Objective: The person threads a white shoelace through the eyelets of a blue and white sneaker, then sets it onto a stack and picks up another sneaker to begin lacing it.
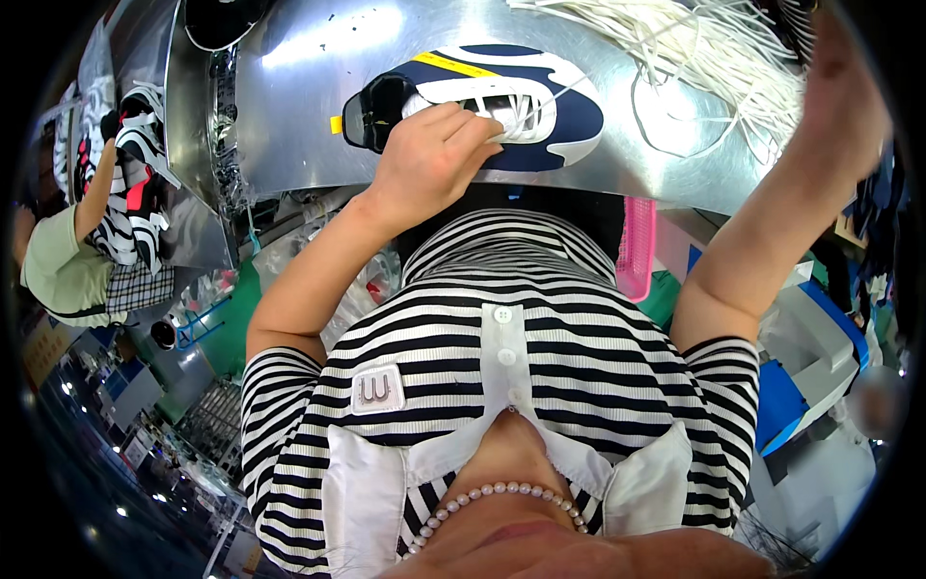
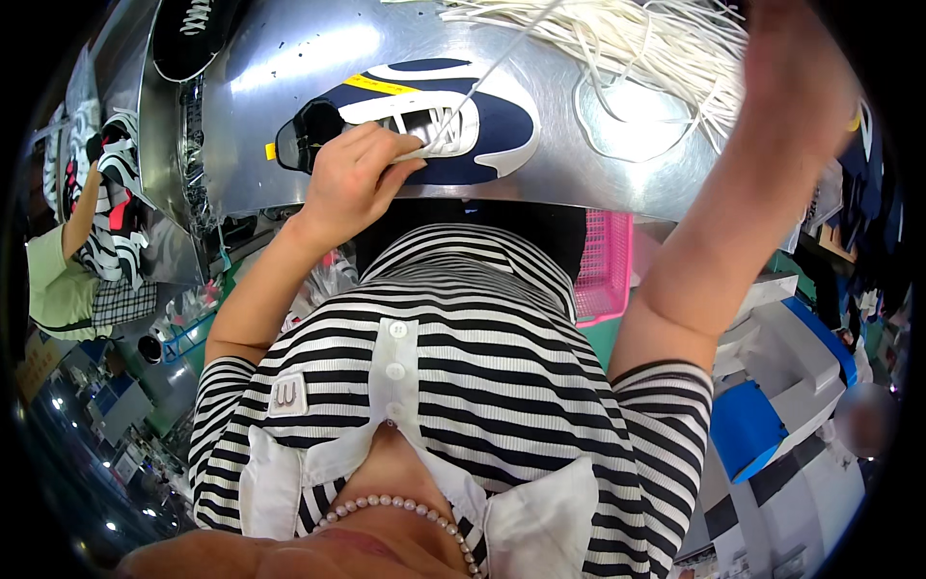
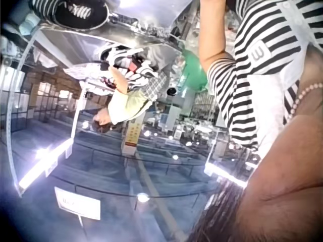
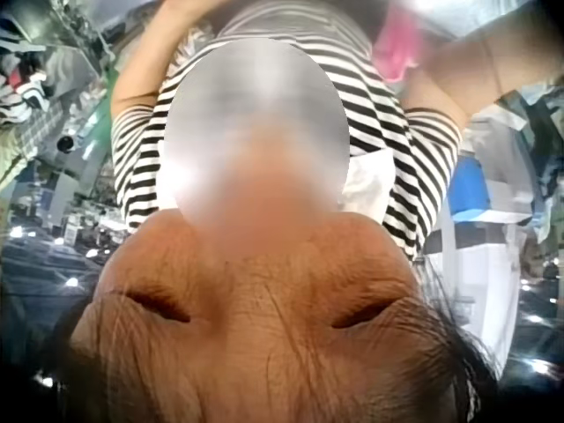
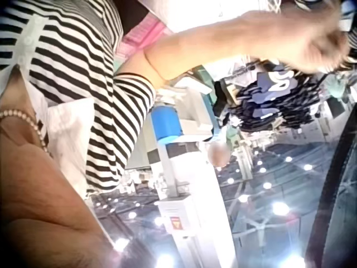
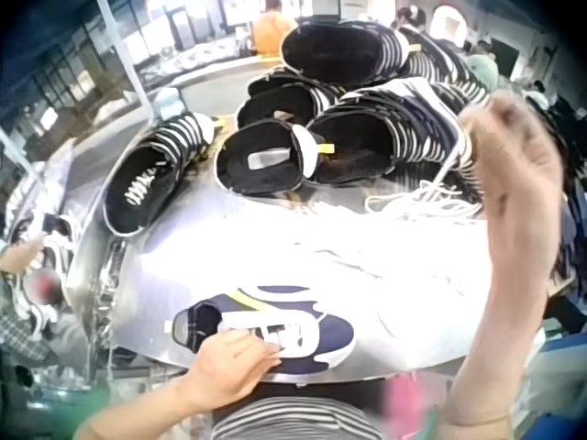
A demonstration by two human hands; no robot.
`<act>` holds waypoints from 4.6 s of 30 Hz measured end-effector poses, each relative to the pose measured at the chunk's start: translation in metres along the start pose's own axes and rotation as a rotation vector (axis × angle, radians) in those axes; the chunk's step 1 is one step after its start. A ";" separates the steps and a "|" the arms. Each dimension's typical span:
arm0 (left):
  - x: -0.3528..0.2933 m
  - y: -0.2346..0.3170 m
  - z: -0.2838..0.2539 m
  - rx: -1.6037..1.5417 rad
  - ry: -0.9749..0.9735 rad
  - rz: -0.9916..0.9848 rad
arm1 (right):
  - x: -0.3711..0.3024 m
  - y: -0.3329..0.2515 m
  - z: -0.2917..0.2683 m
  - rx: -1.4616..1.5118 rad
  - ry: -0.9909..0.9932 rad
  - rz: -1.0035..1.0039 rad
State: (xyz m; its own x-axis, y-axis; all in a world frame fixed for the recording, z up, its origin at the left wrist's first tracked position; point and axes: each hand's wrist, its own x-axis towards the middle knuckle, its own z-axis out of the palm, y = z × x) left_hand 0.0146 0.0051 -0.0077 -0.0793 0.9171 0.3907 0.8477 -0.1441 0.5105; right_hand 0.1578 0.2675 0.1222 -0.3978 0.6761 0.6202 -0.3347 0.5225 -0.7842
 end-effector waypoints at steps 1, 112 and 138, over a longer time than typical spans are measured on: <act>-0.002 0.006 -0.001 -0.032 -0.028 -0.045 | -0.014 0.015 -0.009 -0.098 -0.069 0.107; -0.015 0.004 -0.030 0.065 0.084 -0.491 | -0.180 0.029 0.106 0.099 -0.385 0.734; -0.003 0.018 -0.038 -0.146 -0.230 -0.580 | -0.145 0.032 0.049 -0.140 -0.414 0.661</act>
State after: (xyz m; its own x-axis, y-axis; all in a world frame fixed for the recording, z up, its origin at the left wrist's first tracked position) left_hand 0.0107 -0.0142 0.0293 -0.3754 0.9152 -0.1466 0.6192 0.3653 0.6950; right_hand 0.1629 0.1614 0.0078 -0.7715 0.6350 -0.0400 0.1814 0.1593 -0.9704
